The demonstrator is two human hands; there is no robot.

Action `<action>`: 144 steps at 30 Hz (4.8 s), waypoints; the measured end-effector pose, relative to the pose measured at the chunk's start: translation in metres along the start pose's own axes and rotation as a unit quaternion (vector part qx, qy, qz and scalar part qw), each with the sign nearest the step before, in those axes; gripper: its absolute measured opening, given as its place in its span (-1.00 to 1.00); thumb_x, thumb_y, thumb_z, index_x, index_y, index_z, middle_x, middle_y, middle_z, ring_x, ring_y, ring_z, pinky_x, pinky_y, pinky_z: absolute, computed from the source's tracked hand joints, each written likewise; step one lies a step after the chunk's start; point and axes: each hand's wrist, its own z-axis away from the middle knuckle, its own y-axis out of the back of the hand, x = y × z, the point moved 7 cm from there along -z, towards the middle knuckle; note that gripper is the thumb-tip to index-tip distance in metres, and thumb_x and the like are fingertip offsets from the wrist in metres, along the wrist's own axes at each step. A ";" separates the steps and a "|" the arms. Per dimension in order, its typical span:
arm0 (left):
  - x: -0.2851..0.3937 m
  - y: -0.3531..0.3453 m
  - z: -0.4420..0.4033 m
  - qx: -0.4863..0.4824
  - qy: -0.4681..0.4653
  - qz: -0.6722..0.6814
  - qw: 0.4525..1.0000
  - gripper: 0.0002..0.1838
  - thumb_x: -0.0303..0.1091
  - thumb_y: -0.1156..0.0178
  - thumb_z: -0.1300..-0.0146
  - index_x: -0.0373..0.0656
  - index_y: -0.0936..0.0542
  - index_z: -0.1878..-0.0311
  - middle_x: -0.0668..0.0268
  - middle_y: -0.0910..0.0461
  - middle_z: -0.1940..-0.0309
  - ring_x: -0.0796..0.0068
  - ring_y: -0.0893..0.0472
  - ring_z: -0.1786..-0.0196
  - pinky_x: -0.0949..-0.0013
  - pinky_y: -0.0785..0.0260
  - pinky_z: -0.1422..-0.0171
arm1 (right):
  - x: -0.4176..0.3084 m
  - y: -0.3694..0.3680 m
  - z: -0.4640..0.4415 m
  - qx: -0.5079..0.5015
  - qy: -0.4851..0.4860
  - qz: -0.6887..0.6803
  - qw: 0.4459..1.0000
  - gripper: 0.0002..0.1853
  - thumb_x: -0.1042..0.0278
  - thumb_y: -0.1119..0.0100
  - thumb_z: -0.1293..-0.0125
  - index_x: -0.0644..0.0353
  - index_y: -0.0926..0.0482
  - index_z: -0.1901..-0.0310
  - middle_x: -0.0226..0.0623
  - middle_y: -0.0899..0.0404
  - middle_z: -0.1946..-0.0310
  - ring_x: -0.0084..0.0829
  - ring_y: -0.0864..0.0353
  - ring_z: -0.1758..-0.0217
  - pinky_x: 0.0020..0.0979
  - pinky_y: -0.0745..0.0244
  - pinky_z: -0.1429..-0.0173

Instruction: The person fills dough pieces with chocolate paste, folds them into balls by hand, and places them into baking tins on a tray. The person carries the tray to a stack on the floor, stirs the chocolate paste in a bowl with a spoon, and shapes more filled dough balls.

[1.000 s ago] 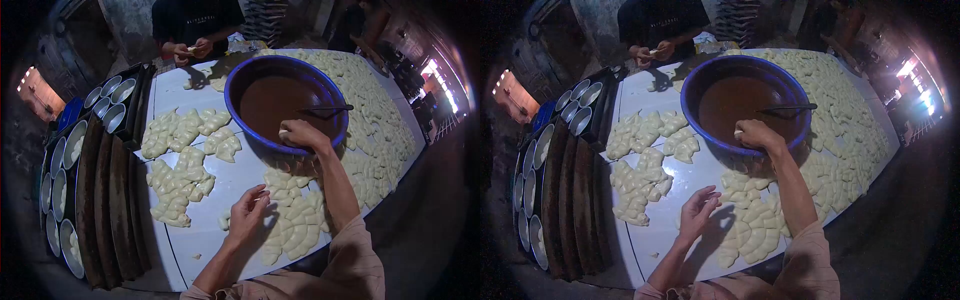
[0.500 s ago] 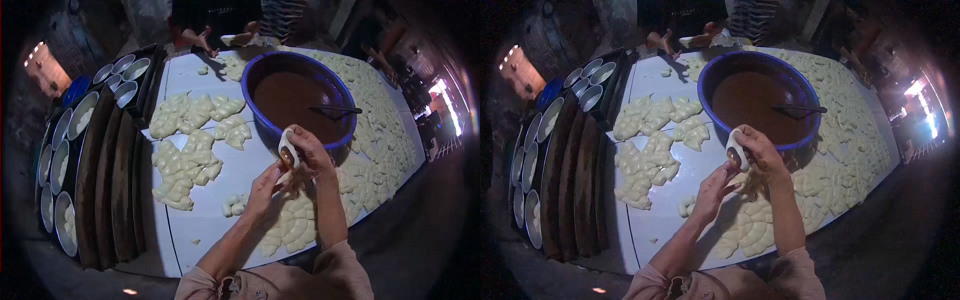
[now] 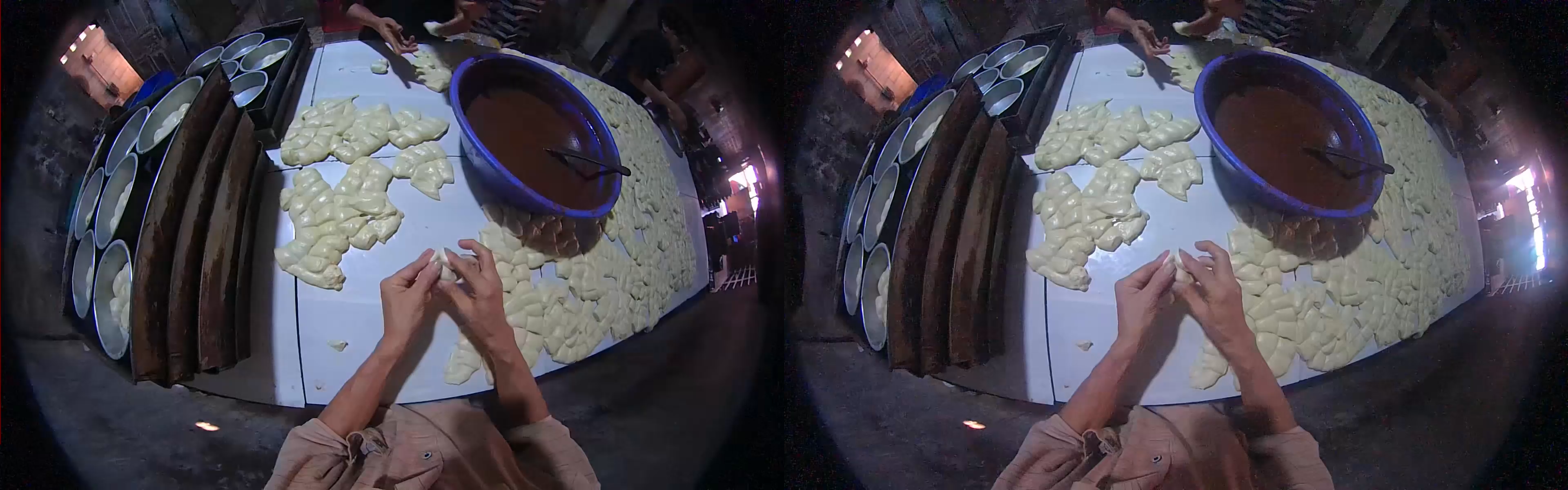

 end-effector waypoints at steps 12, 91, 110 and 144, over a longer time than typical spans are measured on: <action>0.027 0.014 -0.010 -0.102 0.092 -0.080 0.987 -0.69 -0.22 -0.33 -0.32 -0.25 -0.68 0.00 0.35 -0.69 0.31 0.68 -0.60 0.40 0.58 -0.45 0.35 | 0.016 -0.027 0.020 -0.105 -0.288 -0.365 0.879 -0.71 0.41 -0.30 -0.32 0.26 -0.63 -0.06 -0.37 -0.65 0.20 -0.59 -0.56 0.18 -0.53 -0.48 0.11; -0.066 -0.062 0.111 -0.423 -0.368 -0.501 0.660 -0.85 -0.26 -0.30 -0.17 -0.03 -0.64 0.21 0.40 -0.64 0.19 0.37 -0.57 -0.13 -0.18 -0.04 -0.52 | 0.013 0.058 0.182 0.017 -0.318 0.036 0.947 -0.79 0.40 -0.35 -0.21 0.29 -0.60 0.18 -0.19 -0.67 0.36 -0.49 -0.67 0.29 -0.40 -0.55 0.16; -0.028 -0.043 0.083 -0.294 0.034 -0.271 0.916 -0.46 -0.37 -0.33 -0.31 -0.27 -0.45 -0.32 0.22 -0.74 0.16 0.62 -0.65 0.14 0.49 -0.49 -0.05 | 0.034 0.049 0.137 0.019 -0.413 -0.269 0.870 -0.76 0.50 -0.17 -0.40 0.36 -0.54 -0.06 -0.22 -0.65 0.14 -0.59 -0.63 0.28 -0.56 -0.57 0.24; -0.001 -0.060 0.009 -0.193 0.041 -0.202 0.959 -0.59 -0.31 -0.21 -0.42 -0.32 -0.50 -0.24 0.17 -0.61 -0.11 0.48 -0.64 -0.03 0.40 -0.50 -0.09 | 0.128 0.122 -0.160 -0.199 -0.213 -0.101 0.951 -0.80 0.26 -0.21 -0.33 0.23 -0.56 0.21 -0.30 -0.64 0.34 -0.44 -0.64 0.31 -0.37 -0.55 0.17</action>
